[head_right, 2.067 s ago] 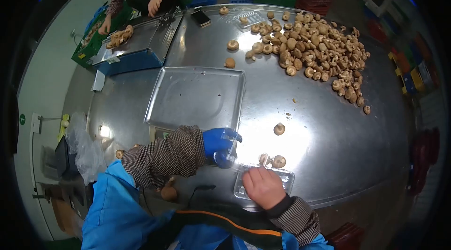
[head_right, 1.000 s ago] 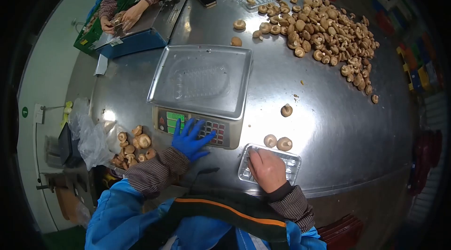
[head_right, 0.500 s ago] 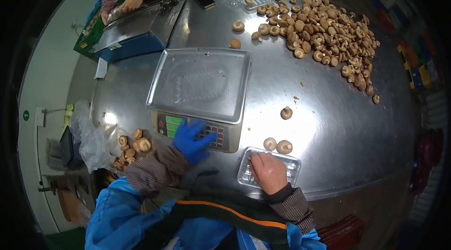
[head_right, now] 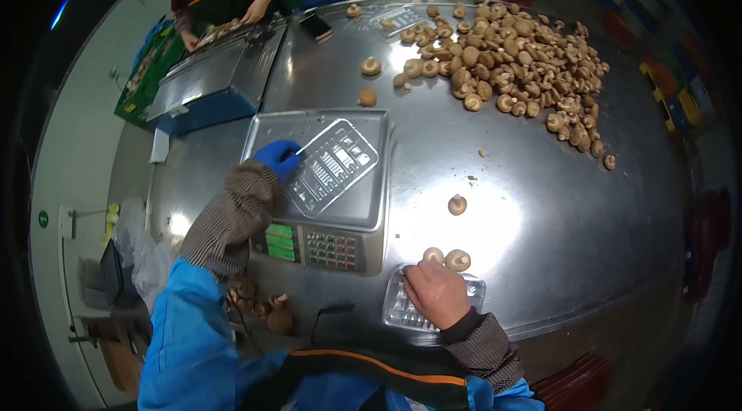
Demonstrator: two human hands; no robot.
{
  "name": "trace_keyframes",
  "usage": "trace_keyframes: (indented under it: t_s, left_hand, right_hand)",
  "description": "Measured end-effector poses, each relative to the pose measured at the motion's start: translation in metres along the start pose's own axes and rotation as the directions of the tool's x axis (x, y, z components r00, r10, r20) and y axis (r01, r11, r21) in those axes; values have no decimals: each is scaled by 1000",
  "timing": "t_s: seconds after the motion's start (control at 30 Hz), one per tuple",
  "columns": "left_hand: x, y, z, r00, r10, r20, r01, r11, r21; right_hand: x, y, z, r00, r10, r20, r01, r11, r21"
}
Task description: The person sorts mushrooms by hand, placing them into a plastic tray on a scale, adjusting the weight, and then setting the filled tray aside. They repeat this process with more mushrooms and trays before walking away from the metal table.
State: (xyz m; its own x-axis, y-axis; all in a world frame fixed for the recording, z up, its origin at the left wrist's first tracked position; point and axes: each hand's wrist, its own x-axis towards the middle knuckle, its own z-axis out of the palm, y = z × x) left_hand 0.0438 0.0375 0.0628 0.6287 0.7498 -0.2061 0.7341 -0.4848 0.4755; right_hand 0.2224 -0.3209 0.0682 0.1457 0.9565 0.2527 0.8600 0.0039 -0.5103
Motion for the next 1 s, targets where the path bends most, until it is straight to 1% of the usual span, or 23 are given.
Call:
trace_keyframes:
  t_s: [0.07, 0.1, 0.17, 0.2, 0.23, 0.27, 0.3, 0.33, 0.4, 0.47, 0.5, 0.53, 0.57, 0.6, 0.63, 0.7, 0.73, 0.8, 0.83, 0.87, 0.93, 0.97, 1.0]
  left_hand:
    - [-5, 26, 2, 996, -90, -18, 80, 943, -324]
    - [-10, 43, 4, 991, -134, -7, 115, 872, -477]
    - [-24, 91, 15, 996, 35, 80, 16, 828, -561]
    - [-29, 117, 26, 989, 118, 90, -54, 851, -523]
    - [-31, 140, 40, 975, 199, 102, -127, 866, -484]
    - [-24, 152, 61, 937, 331, 113, -239, 841, -486]
    - [-22, 171, 75, 926, 327, 186, -176, 813, -555]
    - [-13, 188, 83, 903, 366, 222, -198, 817, -542]
    - [27, 206, 94, 859, 352, 371, -127, 849, -513]
    - [94, 200, 116, 882, 264, 390, -34, 861, -507]
    - [127, 197, 125, 890, 220, 399, 13, 863, -505]
    - [156, 197, 128, 895, 179, 410, 13, 906, -423]
    - [183, 197, 129, 899, 138, 416, 12, 941, -339]
    - [207, 199, 133, 904, 98, 417, 12, 968, -252]
    - [229, 202, 141, 919, 65, 388, -7, 989, -148]
    - [267, 213, 158, 949, 6, 315, -27, 998, 62]
    - [276, 226, 158, 958, -1, 287, -37, 991, 126]
    - [292, 246, 156, 974, -23, 225, -36, 967, 253]
    - [315, 243, 167, 973, 7, 229, -28, 996, 88]
    - [333, 236, 179, 968, 92, 234, -113, 990, 79]
    - [327, 253, 173, 935, 255, 247, -278, 959, 62]
    - [328, 265, 176, 931, 223, 289, -291, 931, 220]
    - [322, 277, 178, 933, 227, 278, -294, 928, 229]
  right_hand:
    - [9, 9, -9, 992, 114, -50, -107, 986, 130]
    - [11, 19, -15, 971, 234, 54, -240, 938, 250]
    - [31, 30, -24, 911, 410, 41, -380, 800, 465]
    - [42, 38, -30, 872, 487, 49, -426, 706, 566]
    - [51, 55, -26, 841, 538, 54, -419, 587, 693]
    - [60, 74, -23, 811, 581, 66, -390, 454, 801]
    - [71, 87, -33, 753, 634, 177, -356, 166, 920]
    - [76, 100, -43, 701, 686, 197, -324, 60, 944]
    - [71, 149, -45, 604, 789, 110, -301, 98, 949]
    - [50, 230, -43, 571, 817, -83, -423, 379, 823]
    - [39, 258, -53, 533, 831, -159, -514, 468, 719]
    - [30, 281, -64, 496, 835, -239, -604, 529, 596]
    - [23, 301, -73, 492, 815, -304, -702, 579, 415]
    - [17, 320, -81, 496, 789, -363, -779, 589, 216]
    - [16, 336, -87, 509, 756, -412, -827, 562, 8]
    - [29, 366, -88, 485, 762, -430, -845, 535, -6]
    - [41, 373, -91, 476, 764, -435, -852, 523, -13]
    - [68, 388, -89, 498, 760, -419, -831, 556, 20]
    - [81, 405, -80, 542, 722, -431, -796, 606, 15]
    - [91, 420, -71, 583, 682, -441, -757, 653, 9]
    - [115, 424, -64, 636, 657, -406, -696, 715, 67]
    - [126, 425, -63, 653, 679, -335, -685, 719, 122]
    - [131, 431, -58, 686, 645, -337, -639, 755, 144]
